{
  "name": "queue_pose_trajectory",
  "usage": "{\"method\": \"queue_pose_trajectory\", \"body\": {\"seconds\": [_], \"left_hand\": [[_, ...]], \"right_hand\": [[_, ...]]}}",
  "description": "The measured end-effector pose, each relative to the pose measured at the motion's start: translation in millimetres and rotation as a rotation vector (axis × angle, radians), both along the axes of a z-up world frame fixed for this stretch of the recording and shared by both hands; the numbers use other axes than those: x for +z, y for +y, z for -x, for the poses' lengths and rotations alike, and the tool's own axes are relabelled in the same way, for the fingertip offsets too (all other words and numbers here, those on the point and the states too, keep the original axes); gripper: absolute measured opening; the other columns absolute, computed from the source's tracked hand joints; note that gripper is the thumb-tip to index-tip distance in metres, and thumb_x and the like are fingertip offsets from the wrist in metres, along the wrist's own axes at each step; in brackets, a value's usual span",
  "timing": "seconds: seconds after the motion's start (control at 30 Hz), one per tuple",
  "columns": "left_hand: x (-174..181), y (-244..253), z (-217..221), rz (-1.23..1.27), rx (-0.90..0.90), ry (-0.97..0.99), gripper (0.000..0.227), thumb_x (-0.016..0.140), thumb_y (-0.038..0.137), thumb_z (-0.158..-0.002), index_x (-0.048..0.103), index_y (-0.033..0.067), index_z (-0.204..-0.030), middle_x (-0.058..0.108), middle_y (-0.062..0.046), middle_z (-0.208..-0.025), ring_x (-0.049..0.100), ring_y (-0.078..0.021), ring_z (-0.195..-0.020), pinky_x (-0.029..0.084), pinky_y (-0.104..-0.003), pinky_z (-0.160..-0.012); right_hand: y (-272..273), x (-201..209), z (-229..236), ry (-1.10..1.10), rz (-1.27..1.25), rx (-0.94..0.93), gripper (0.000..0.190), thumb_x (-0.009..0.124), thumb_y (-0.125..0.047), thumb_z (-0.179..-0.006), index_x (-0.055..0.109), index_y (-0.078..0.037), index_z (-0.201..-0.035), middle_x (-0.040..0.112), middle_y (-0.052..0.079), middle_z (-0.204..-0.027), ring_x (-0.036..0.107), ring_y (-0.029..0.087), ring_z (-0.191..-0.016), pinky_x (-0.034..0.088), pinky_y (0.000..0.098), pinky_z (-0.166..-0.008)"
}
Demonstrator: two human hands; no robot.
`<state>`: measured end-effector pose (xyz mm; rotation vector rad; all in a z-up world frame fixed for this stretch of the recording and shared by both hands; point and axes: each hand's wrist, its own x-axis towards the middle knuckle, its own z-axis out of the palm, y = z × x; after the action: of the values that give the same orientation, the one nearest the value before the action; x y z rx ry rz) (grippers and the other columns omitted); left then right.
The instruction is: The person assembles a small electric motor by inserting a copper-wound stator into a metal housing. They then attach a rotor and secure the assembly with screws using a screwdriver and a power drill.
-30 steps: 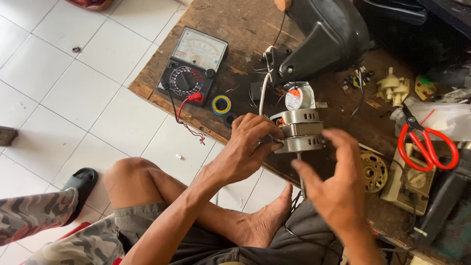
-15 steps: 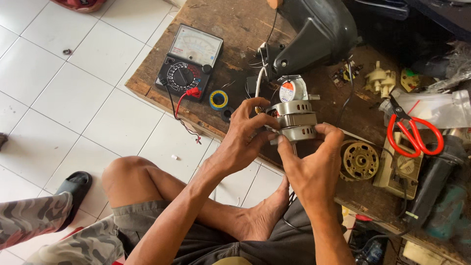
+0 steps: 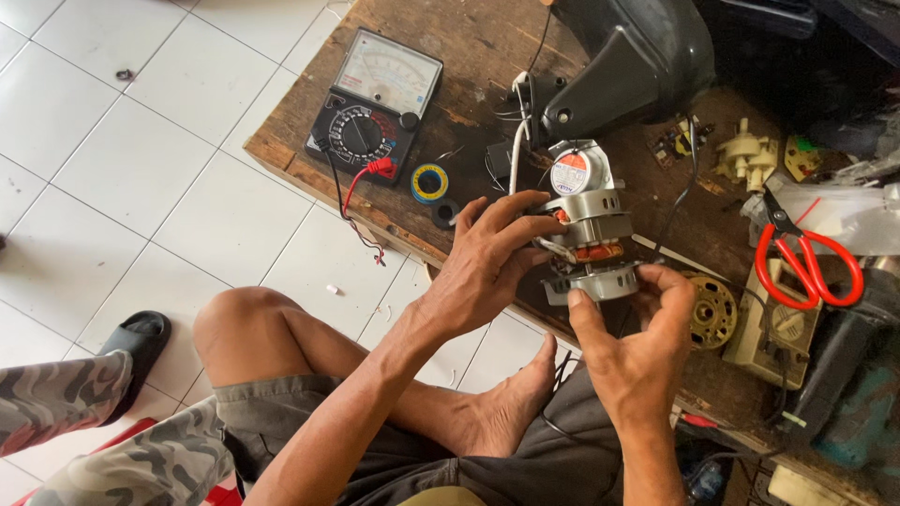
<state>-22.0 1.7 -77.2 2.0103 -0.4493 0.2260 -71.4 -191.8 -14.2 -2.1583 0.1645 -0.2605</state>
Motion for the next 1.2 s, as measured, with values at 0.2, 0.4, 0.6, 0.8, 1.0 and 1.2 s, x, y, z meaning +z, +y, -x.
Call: {"method": "queue_pose_trajectory", "body": {"seconds": [0.2, 0.4, 0.6, 0.8, 1.0, 1.2], "left_hand": [[13.3, -6.3, 8.9, -0.05, 0.045, -0.036, 0.033, 0.072, 0.025, -0.11, 0.065, 0.0317, -0.142, 0.053, -0.007, -0.167, 0.056, -0.0274, -0.155, 0.025, -0.067, -0.13], [11.5, -10.4, 11.0, -0.054, 0.054, -0.145, 0.027, 0.072, 0.018, -0.109, 0.071, 0.0263, -0.135, 0.054, -0.014, -0.163, 0.056, -0.0311, -0.153, 0.028, -0.068, -0.132], [14.6, -7.3, 8.8, -0.008, 0.028, -0.178, 0.025, 0.07, 0.013, -0.109, 0.07, 0.0215, -0.132, 0.055, -0.016, -0.157, 0.059, -0.0334, -0.144, 0.034, -0.062, -0.127], [24.7, -8.0, 6.5, -0.06, 0.068, -0.241, 0.027, 0.068, 0.01, -0.104, 0.07, 0.0196, -0.13, 0.06, -0.012, -0.137, 0.06, -0.0352, -0.118, 0.038, -0.058, -0.111], [24.3, 7.4, -3.4, -0.204, -0.058, -0.242, 0.039, 0.061, -0.004, -0.099, 0.067, 0.0166, -0.132, 0.071, -0.002, -0.128, 0.065, -0.0265, -0.114, 0.034, -0.049, -0.117], [31.5, 14.6, -15.7, -0.384, -0.005, -0.367, 0.022, 0.062, -0.002, -0.1, 0.067, 0.0157, -0.113, 0.069, 0.003, -0.103, 0.058, -0.0278, -0.103, 0.032, -0.061, -0.112]], "right_hand": [[2.0, 8.1, 5.1, 0.028, 0.022, -0.035, 0.065, 0.088, -0.02, -0.085, 0.053, -0.001, -0.136, 0.072, 0.02, -0.119, 0.072, 0.026, -0.102, 0.059, 0.036, -0.091], [-1.4, 5.6, 6.5, -0.08, 0.05, 0.055, 0.076, 0.084, -0.017, -0.088, 0.045, 0.005, -0.15, 0.066, 0.027, -0.132, 0.069, 0.032, -0.115, 0.056, 0.0405, -0.103], [-6.7, 22.8, -0.5, -0.182, 0.171, 0.2, 0.084, 0.082, -0.025, -0.094, 0.04, 0.007, -0.16, 0.046, 0.03, -0.165, 0.047, 0.041, -0.155, 0.036, 0.0498, -0.131], [2.3, 8.6, -11.4, -0.231, 0.322, 0.283, 0.069, 0.089, -0.013, -0.082, 0.053, 0.003, -0.139, 0.042, 0.038, -0.168, 0.046, 0.052, -0.157, 0.036, 0.0555, -0.13], [15.7, 6.5, -11.9, -0.268, 0.319, 0.232, 0.061, 0.078, -0.01, -0.083, 0.05, 0.005, -0.136, 0.05, 0.038, -0.162, 0.058, 0.051, -0.145, 0.046, 0.0533, -0.119], [17.0, 2.2, -15.3, -0.3, 0.36, 0.204, 0.056, 0.081, -0.012, -0.087, 0.053, 0.005, -0.132, 0.054, 0.038, -0.159, 0.057, 0.053, -0.146, 0.043, 0.0551, -0.122]]}}
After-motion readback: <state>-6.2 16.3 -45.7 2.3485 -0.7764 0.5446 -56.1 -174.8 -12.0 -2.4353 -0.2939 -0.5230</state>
